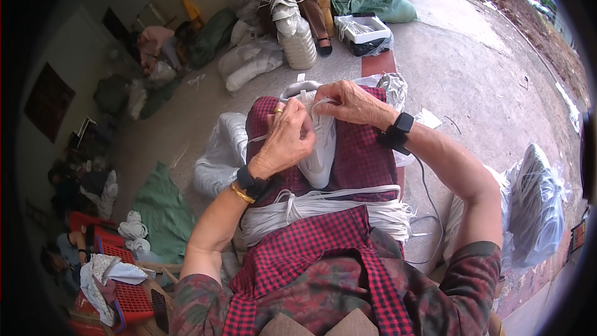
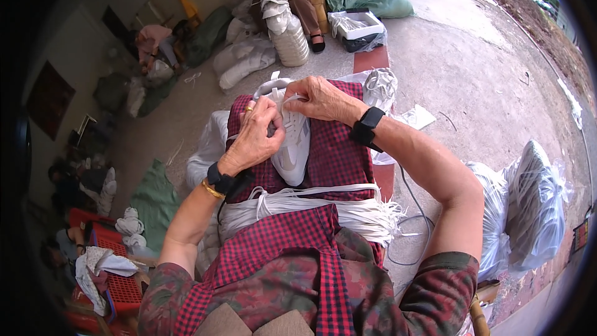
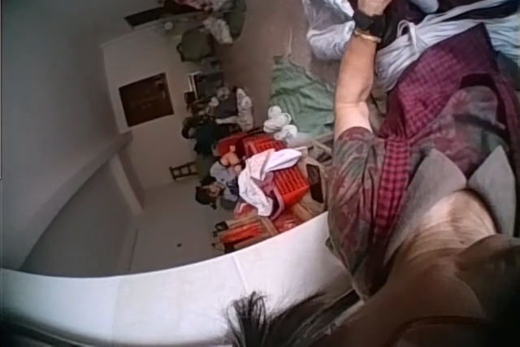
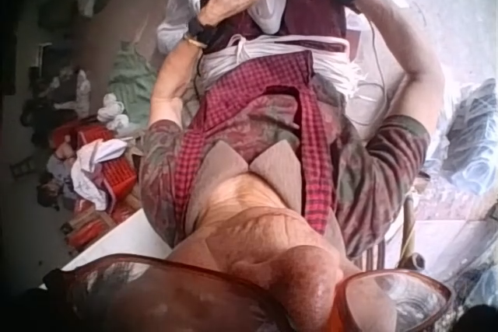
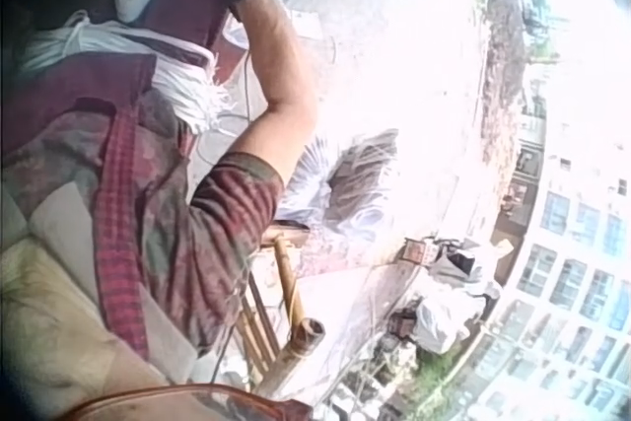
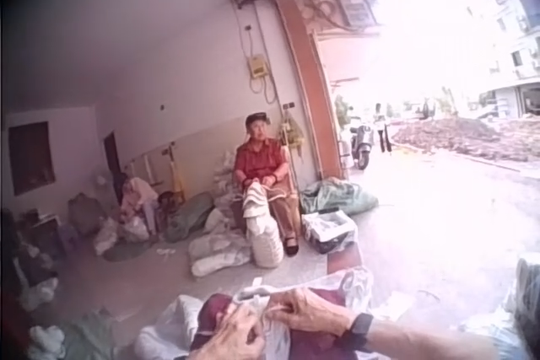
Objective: Lacing the upper portion of a white shoe during manufacturing.
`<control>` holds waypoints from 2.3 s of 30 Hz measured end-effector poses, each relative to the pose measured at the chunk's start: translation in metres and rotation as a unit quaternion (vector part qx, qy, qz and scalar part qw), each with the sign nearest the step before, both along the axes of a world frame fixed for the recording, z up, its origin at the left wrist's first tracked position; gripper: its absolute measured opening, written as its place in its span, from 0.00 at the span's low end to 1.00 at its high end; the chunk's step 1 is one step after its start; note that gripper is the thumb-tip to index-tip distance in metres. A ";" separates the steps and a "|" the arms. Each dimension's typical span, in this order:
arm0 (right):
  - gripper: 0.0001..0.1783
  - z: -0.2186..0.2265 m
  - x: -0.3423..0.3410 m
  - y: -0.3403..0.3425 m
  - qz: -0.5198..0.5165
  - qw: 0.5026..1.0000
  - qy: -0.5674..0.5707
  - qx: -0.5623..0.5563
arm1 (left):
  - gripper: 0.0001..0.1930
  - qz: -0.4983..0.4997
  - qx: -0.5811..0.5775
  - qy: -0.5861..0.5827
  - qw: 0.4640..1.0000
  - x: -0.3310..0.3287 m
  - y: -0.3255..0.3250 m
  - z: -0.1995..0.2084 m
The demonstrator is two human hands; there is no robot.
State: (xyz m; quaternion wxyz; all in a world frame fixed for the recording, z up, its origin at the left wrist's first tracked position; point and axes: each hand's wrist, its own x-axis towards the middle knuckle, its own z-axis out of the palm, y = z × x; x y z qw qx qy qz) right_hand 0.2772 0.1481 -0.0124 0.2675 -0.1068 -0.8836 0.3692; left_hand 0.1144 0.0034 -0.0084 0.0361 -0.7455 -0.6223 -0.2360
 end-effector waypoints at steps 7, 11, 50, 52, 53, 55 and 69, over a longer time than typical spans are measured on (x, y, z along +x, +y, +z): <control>0.12 0.000 0.006 0.000 0.014 0.999 0.004 -0.039 | 0.18 -0.011 0.090 -0.063 0.994 -0.002 0.001 -0.007; 0.10 0.010 0.022 -0.024 -0.052 0.997 0.014 0.047 | 0.19 -0.027 0.126 -0.153 0.980 -0.019 -0.013 -0.009; 0.11 0.125 0.379 0.034 -0.579 0.577 -0.136 0.560 | 0.11 0.326 0.345 0.373 0.797 -0.322 -0.279 0.113; 0.10 0.115 0.380 0.026 -0.592 0.521 -0.063 0.612 | 0.11 0.361 0.378 0.300 0.798 -0.316 -0.272 0.097; 0.10 0.100 0.360 0.020 -0.616 0.598 0.073 0.508 | 0.11 0.395 0.407 0.225 0.793 -0.307 -0.264 0.089; 0.12 0.063 0.331 0.011 -0.573 0.690 0.205 0.392 | 0.10 0.375 0.459 0.131 0.794 -0.273 -0.223 0.073; 0.06 -0.011 0.021 -0.043 -0.128 0.944 0.130 -0.274 | 0.08 -0.044 0.120 -0.422 0.898 -0.049 -0.002 -0.010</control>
